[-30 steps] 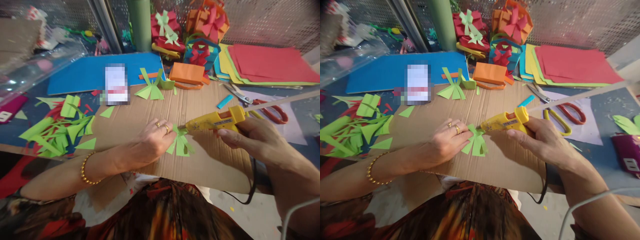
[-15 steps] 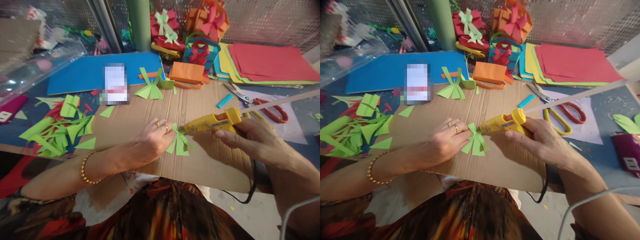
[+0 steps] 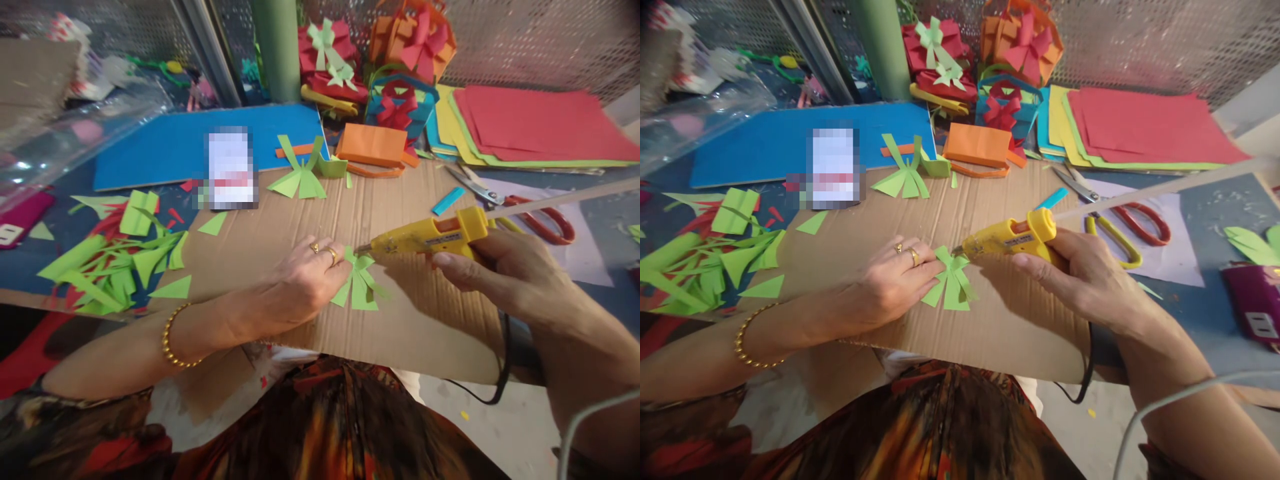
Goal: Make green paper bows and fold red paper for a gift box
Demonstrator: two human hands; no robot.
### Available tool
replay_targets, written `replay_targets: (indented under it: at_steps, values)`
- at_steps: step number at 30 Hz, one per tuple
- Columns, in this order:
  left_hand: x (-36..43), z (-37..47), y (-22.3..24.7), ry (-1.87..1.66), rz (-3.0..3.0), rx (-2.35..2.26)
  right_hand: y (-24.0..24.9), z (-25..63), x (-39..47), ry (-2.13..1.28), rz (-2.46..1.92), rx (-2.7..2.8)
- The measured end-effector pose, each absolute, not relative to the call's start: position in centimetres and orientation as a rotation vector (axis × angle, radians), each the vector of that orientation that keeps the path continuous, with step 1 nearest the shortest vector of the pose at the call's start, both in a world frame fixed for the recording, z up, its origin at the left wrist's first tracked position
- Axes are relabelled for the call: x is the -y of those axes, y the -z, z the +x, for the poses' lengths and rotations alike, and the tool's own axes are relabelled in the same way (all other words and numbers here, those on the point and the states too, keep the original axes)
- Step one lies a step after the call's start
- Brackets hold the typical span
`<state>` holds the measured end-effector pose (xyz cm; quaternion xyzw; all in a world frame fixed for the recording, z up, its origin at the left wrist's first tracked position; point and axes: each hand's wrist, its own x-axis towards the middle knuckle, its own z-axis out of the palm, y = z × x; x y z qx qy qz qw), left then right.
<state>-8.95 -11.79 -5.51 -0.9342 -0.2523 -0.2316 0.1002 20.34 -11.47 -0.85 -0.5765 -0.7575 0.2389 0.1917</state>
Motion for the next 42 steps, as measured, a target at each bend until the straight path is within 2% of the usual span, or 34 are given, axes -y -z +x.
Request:
replay_targets:
  at_steps: [42]
  values:
    - [11.7,-9.1,5.6,0.666,-2.788,0.731,2.7,21.5,11.4,-0.684,-1.485,2.208]
